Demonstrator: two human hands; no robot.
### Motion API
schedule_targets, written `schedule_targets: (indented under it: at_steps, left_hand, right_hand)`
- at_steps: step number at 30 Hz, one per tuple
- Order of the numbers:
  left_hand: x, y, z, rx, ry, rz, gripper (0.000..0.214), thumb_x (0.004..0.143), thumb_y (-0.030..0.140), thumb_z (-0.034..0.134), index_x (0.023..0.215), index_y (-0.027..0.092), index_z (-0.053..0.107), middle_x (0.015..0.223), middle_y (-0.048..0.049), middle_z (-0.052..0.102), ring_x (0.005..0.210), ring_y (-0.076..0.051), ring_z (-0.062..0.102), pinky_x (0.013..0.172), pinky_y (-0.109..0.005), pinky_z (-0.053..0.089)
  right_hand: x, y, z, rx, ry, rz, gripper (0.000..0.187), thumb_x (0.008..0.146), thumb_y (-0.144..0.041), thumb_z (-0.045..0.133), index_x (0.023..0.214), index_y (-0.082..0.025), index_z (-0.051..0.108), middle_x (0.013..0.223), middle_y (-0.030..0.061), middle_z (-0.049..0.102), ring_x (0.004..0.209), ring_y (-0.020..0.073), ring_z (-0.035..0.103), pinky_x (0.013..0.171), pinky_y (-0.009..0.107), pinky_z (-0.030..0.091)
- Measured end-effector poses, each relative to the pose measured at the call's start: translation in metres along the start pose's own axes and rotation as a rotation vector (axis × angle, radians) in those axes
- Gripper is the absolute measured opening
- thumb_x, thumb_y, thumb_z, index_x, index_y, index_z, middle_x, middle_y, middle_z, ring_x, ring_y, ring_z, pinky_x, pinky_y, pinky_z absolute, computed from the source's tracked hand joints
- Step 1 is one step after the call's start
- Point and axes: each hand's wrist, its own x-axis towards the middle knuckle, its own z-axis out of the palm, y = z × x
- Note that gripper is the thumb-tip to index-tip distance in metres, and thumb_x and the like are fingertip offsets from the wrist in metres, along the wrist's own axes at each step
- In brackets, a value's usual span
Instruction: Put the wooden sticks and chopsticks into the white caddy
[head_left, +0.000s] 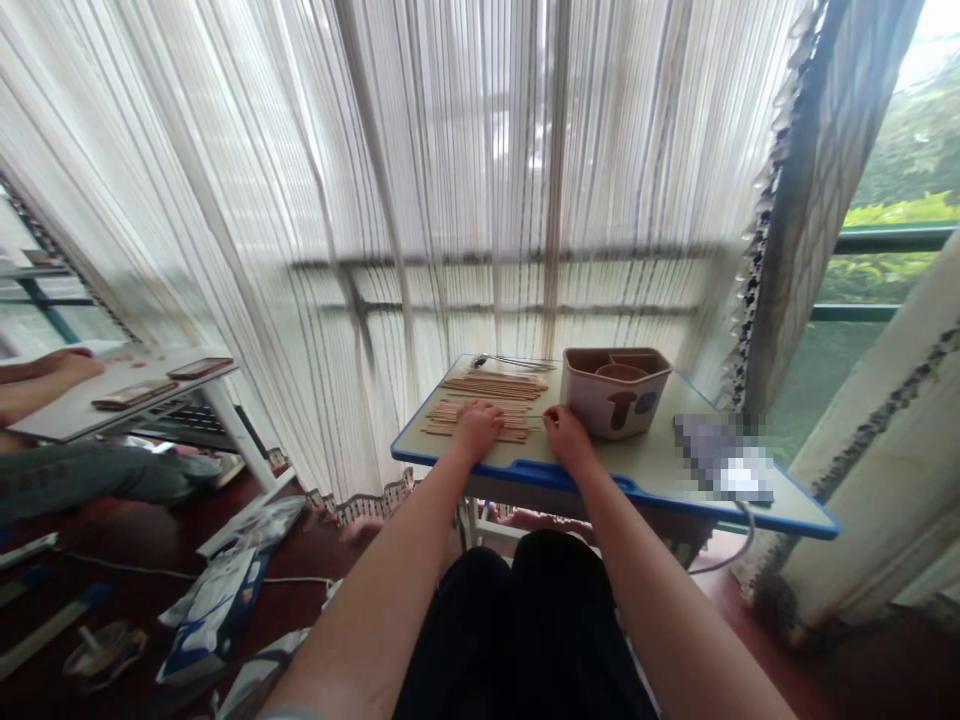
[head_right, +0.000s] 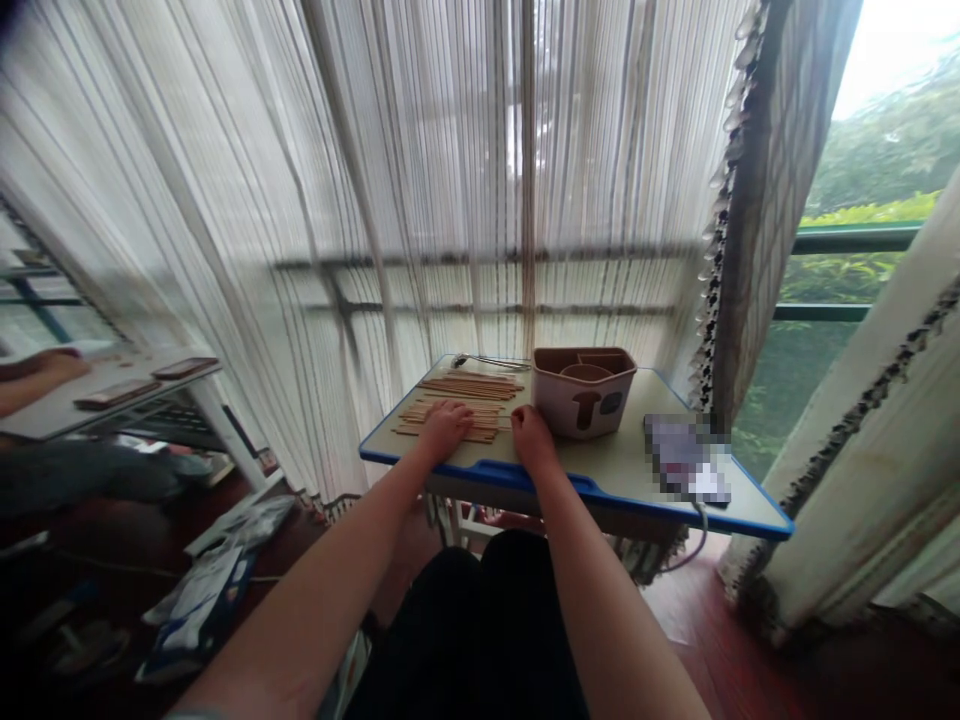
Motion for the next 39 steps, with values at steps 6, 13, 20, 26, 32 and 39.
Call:
schedule_targets:
  at_steps: [6, 13, 20, 26, 32, 39]
  left_hand:
    - [0.0, 0.0, 0.0, 0.068, 0.065, -0.164, 0.027, 0.084, 0.029, 0.052, 0.106, 0.016, 0.062, 0.112, -0.0127, 0.059, 0.109, -0.027, 0.049, 0.095, -0.042, 0.035]
    - [0.001, 0.003, -0.002, 0.093, 0.08, -0.163, 0.025, 0.088, 0.024, 0.044, 0.105, 0.016, 0.061, 0.107, -0.012, 0.061, 0.104, -0.026, 0.052, 0.093, -0.04, 0.038]
    - [0.001, 0.001, 0.0, 0.078, 0.047, -0.072, 0.023, 0.089, 0.025, 0.046, 0.099, 0.018, 0.064, 0.101, -0.01, 0.063, 0.102, -0.024, 0.054, 0.092, -0.038, 0.039]
    - [0.004, 0.002, 0.003, 0.03, 0.029, -0.071, 0.036, 0.089, 0.021, 0.045, 0.124, 0.017, 0.052, 0.113, -0.0093, 0.063, 0.109, -0.022, 0.053, 0.099, -0.037, 0.035]
    - [0.005, 0.004, 0.005, 0.029, 0.018, -0.037, 0.037, 0.089, 0.021, 0.046, 0.125, 0.022, 0.052, 0.113, -0.0062, 0.063, 0.111, -0.021, 0.051, 0.1, -0.037, 0.035]
    - [0.001, 0.008, -0.002, 0.033, 0.075, -0.012, 0.022, 0.087, 0.023, 0.052, 0.106, 0.021, 0.062, 0.1, -0.0064, 0.064, 0.101, -0.023, 0.054, 0.093, -0.038, 0.039]
  right_hand:
    - [-0.002, 0.005, -0.008, 0.22, 0.128, 0.056, 0.027, 0.085, -0.038, 0.036, 0.094, -0.019, 0.053, 0.084, 0.0052, 0.065, 0.062, 0.0135, 0.056, 0.063, 0.028, 0.046]
    - [-0.004, 0.004, -0.012, 0.358, 0.237, 0.061, 0.031, 0.084, -0.048, 0.036, 0.089, -0.02, 0.048, 0.078, 0.0045, 0.062, 0.058, 0.014, 0.055, 0.059, 0.028, 0.046]
    - [-0.009, -0.003, -0.017, 0.485, 0.323, 0.053, 0.03, 0.085, -0.05, 0.038, 0.09, -0.021, 0.044, 0.072, 0.0018, 0.059, 0.056, 0.0137, 0.055, 0.053, 0.027, 0.046]
    - [-0.016, -0.012, -0.026, 0.587, 0.411, 0.047, 0.032, 0.085, -0.052, 0.039, 0.091, -0.021, 0.041, 0.07, -0.0003, 0.057, 0.055, 0.0124, 0.057, 0.055, 0.027, 0.047]
    - [-0.023, -0.024, -0.027, 0.628, 0.444, -0.016, 0.033, 0.083, -0.052, 0.046, 0.088, -0.019, 0.046, 0.065, -0.0008, 0.057, 0.054, 0.013, 0.056, 0.054, 0.028, 0.046]
    - [-0.027, -0.023, -0.026, 0.628, 0.489, -0.08, 0.028, 0.086, -0.048, 0.048, 0.092, -0.02, 0.046, 0.067, -0.0023, 0.057, 0.056, 0.0121, 0.055, 0.06, 0.029, 0.047]
